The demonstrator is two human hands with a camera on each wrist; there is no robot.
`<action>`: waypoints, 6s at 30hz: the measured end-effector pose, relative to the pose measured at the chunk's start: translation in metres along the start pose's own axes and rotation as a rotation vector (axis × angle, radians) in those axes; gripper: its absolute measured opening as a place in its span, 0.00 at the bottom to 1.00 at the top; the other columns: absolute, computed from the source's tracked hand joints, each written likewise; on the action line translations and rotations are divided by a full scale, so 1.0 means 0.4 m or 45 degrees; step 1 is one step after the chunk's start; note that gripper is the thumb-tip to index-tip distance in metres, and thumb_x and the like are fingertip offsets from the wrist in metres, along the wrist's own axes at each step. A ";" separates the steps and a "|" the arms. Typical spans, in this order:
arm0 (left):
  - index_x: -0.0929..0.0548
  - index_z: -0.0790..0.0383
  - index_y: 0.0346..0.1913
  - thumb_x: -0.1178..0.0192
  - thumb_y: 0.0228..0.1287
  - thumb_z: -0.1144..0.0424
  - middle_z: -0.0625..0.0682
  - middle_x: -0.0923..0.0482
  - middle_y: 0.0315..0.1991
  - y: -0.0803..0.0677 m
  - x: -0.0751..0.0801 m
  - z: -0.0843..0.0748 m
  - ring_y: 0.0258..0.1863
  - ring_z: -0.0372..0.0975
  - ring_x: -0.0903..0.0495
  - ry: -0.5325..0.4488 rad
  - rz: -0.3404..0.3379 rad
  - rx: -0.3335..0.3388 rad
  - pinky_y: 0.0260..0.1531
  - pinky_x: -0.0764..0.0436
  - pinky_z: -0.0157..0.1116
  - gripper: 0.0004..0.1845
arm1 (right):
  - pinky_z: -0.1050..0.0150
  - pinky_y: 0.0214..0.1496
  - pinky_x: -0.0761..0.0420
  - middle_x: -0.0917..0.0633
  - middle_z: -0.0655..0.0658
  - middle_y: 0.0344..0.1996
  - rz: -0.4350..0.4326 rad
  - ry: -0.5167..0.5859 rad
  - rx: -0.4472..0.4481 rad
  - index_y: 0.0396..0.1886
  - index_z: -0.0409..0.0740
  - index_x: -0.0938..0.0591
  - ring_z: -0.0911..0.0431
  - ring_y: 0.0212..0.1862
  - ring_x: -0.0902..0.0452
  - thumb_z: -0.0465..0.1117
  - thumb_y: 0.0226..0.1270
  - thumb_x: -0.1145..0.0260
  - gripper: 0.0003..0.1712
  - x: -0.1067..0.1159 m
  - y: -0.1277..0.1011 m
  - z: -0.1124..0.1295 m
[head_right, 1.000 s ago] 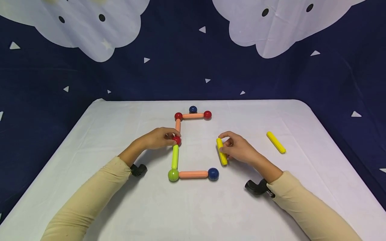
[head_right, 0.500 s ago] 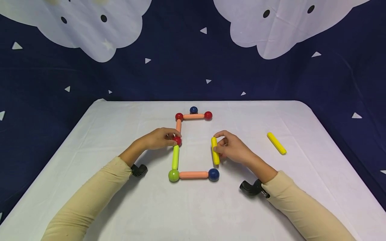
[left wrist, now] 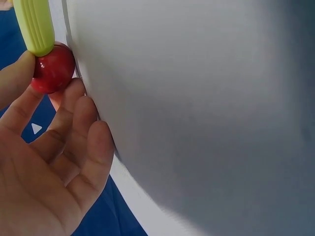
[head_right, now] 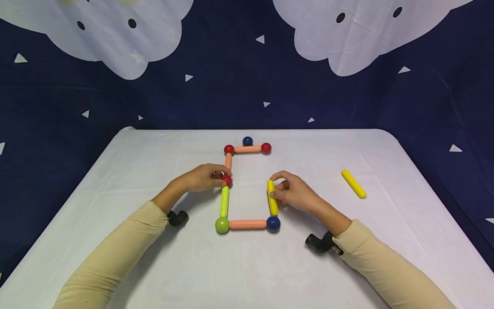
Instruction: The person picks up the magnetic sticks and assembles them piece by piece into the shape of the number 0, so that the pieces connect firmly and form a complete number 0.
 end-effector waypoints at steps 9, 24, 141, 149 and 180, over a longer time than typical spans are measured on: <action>0.20 0.51 0.59 0.39 0.69 0.59 0.54 0.20 0.48 -0.001 0.000 -0.001 0.41 0.42 0.25 -0.005 -0.001 -0.003 0.37 0.26 0.33 0.16 | 0.63 0.36 0.17 0.16 0.38 0.38 0.032 0.025 0.026 0.62 0.35 0.30 0.54 0.33 0.20 0.35 0.69 0.38 0.24 -0.004 -0.002 -0.002; 0.19 0.50 0.58 0.38 0.69 0.59 0.53 0.20 0.46 -0.003 0.002 -0.002 0.39 0.41 0.25 0.000 -0.013 -0.002 0.36 0.27 0.33 0.16 | 0.62 0.33 0.19 0.17 0.39 0.38 0.030 -0.102 0.029 0.61 0.38 0.26 0.54 0.33 0.19 0.39 0.69 0.37 0.23 -0.009 0.016 -0.012; 0.21 0.51 0.61 0.39 0.70 0.59 0.54 0.22 0.48 0.001 0.003 -0.002 0.40 0.42 0.28 -0.062 0.042 -0.021 0.37 0.29 0.34 0.18 | 0.51 0.58 0.20 0.15 0.47 0.47 0.209 -0.767 0.471 0.44 0.47 0.16 0.51 0.49 0.20 0.28 0.65 0.36 0.12 0.026 0.116 0.096; 0.21 0.51 0.60 0.39 0.70 0.59 0.54 0.21 0.48 0.000 0.005 -0.003 0.41 0.42 0.27 -0.061 0.045 -0.006 0.38 0.28 0.34 0.17 | 0.44 0.66 0.27 0.18 0.42 0.55 0.224 -0.754 0.583 0.40 0.52 0.12 0.45 0.59 0.25 0.25 0.60 0.36 0.19 0.008 0.087 0.077; 0.20 0.50 0.59 0.39 0.70 0.59 0.53 0.20 0.48 0.005 0.001 0.002 0.40 0.42 0.27 -0.035 0.044 0.001 0.37 0.27 0.33 0.17 | 0.45 0.69 0.29 0.18 0.43 0.58 0.222 -0.727 0.586 0.41 0.48 0.17 0.46 0.63 0.25 0.23 0.62 0.40 0.18 0.002 0.078 0.076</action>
Point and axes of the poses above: each hand's wrist, its own y-axis towards the middle knuckle, its own x-axis out of the back of the hand, z = x × y, the point moved 7 cm from there along y, towards the middle knuckle
